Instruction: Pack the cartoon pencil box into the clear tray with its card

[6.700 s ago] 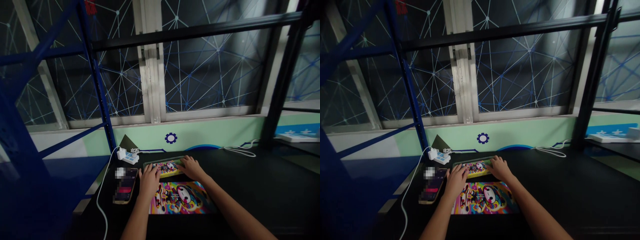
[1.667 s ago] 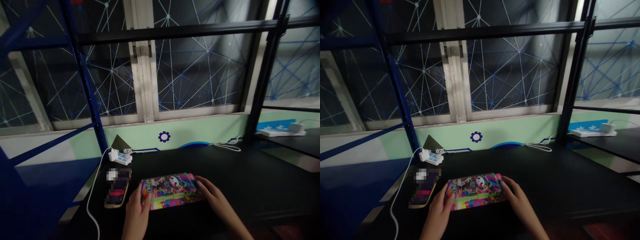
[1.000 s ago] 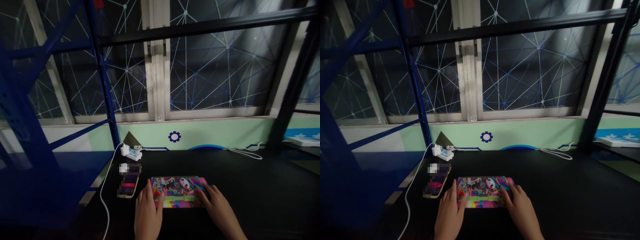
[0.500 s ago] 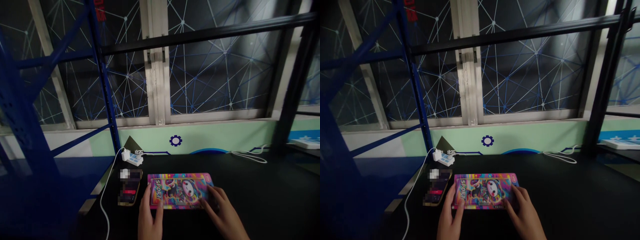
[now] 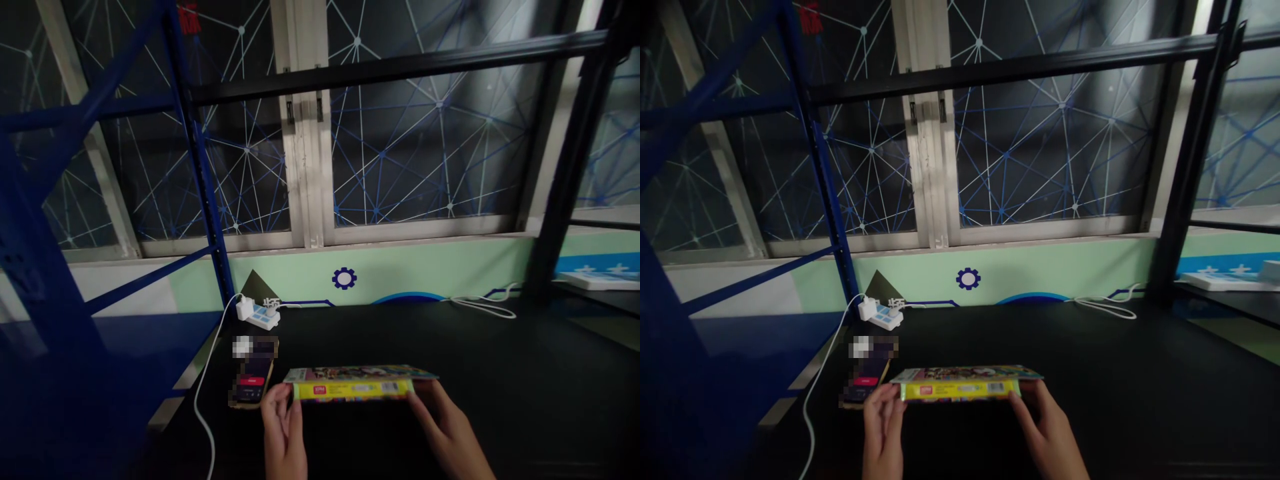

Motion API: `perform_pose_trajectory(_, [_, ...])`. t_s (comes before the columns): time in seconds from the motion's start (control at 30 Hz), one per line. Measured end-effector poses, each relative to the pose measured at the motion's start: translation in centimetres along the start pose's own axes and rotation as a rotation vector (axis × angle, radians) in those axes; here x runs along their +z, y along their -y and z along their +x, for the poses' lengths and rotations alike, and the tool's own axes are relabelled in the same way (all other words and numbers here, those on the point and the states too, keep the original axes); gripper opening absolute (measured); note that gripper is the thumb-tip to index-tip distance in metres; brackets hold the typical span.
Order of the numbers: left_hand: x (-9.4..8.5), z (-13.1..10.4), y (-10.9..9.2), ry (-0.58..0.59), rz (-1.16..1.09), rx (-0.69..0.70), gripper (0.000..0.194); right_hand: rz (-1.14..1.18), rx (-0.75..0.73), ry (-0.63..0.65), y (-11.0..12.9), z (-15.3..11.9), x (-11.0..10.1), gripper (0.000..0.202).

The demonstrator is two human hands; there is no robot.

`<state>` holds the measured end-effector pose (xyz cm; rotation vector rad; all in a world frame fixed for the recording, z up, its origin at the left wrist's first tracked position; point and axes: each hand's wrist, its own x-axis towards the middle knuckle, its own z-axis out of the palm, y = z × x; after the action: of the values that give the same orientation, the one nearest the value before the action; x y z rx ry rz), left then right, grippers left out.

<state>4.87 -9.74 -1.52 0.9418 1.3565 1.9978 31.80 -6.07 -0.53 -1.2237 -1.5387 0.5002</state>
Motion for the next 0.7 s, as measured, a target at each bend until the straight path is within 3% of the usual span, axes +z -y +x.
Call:
perform_pose_trajectory(0.13, [-1.3,1.1,0.2,0.044,0.1,-0.08,0.054,0.011,0.106,-0.122,-0.6,0.2,-0.4,0.051])
perform_pose_trajectory(0.3, [-2.5,2.6,0.3,0.36,0.207,-0.058,0.06,-0.065,0.262,-0.09,-1.4,0.9,-0.4,0.055])
perform_pose_trajectory(0.4, [-2.9,3.2,0.2,0.423,0.277,-0.057,0.06,-0.212,0.263,-0.122,-2.4,1.1,-0.8,0.066])
perform_pose_trajectory(0.53, [-2.9,3.4,0.1,0.391,0.323,-0.074,0.062,-0.444,0.151,-0.335,-3.7,1.0,-1.4,0.088])
perform_pose_trajectory(0.6, [-2.7,3.4,0.0,0.364,0.324,-0.09,0.06,-0.535,0.016,-0.306,-3.3,0.7,-0.9,0.076])
perform_pose_trajectory(0.7, [-2.4,3.3,-0.1,0.348,0.333,-0.126,0.061,-0.602,-0.255,-0.127,-0.8,-0.5,1.4,0.049])
